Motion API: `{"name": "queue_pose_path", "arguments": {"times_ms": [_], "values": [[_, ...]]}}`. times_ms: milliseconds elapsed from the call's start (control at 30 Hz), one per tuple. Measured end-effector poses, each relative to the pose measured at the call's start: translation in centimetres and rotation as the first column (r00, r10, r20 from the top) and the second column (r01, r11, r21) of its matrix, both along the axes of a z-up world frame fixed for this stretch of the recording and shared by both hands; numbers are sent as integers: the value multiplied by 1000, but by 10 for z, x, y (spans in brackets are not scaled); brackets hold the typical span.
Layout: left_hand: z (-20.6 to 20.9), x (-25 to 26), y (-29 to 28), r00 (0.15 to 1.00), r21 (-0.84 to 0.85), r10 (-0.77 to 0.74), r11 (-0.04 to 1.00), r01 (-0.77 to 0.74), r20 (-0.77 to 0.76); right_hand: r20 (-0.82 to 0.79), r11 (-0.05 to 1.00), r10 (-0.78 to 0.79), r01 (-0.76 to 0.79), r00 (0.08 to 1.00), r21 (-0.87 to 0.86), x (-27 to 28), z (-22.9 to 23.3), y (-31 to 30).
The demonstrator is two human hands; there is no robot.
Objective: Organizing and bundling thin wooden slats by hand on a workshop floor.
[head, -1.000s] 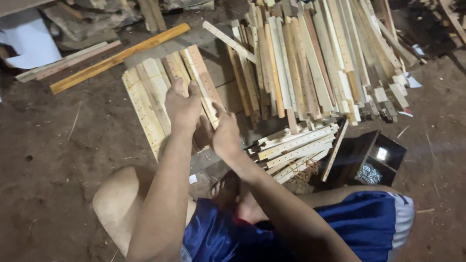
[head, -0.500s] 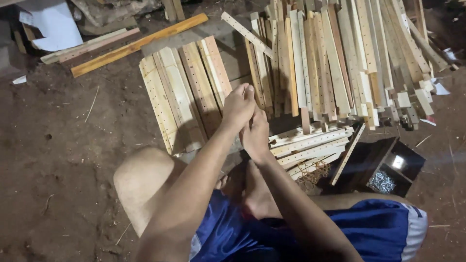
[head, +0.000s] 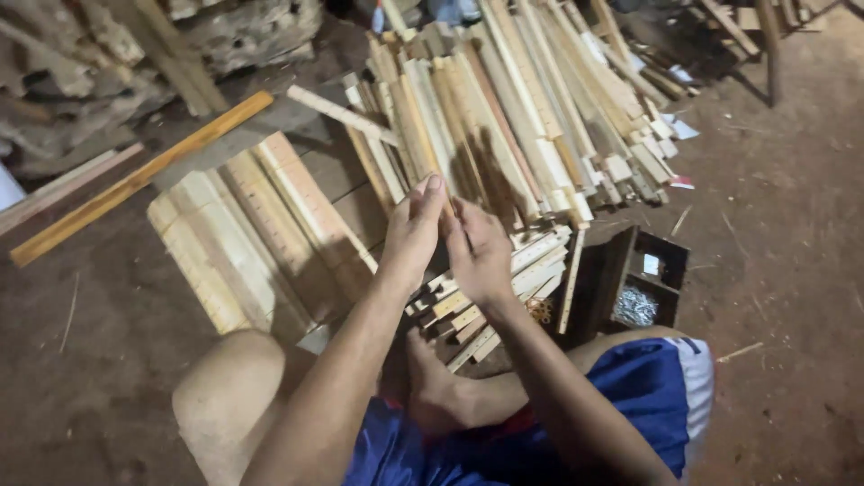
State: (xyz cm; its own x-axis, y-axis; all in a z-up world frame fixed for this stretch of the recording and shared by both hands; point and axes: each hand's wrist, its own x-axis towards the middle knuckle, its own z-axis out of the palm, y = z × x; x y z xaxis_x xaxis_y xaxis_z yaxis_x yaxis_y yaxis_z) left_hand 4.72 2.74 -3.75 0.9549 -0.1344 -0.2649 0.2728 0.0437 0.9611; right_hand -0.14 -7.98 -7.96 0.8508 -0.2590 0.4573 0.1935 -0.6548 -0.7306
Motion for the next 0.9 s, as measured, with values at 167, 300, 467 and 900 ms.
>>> {"name": "queue_pose_path", "arguments": {"times_ms": [167,300,467,900], "values": [[28,2,-32,999,-211,30,977,-32,-15,19,957,-223,215,975,194,20,18,-94],[33,10,-52,998,-237,-13,971,-3,-69,-26,897,-440,441,897,29,63,-35,-212],[9,21,-72,997,-230,-3,973,-16,-82,-530,851,-524,443,667,-283,112,-63,-272],[8,28,-61,998,-159,14,987,-24,-61,-439,778,-60,317,897,543,-23,56,-137]]}}
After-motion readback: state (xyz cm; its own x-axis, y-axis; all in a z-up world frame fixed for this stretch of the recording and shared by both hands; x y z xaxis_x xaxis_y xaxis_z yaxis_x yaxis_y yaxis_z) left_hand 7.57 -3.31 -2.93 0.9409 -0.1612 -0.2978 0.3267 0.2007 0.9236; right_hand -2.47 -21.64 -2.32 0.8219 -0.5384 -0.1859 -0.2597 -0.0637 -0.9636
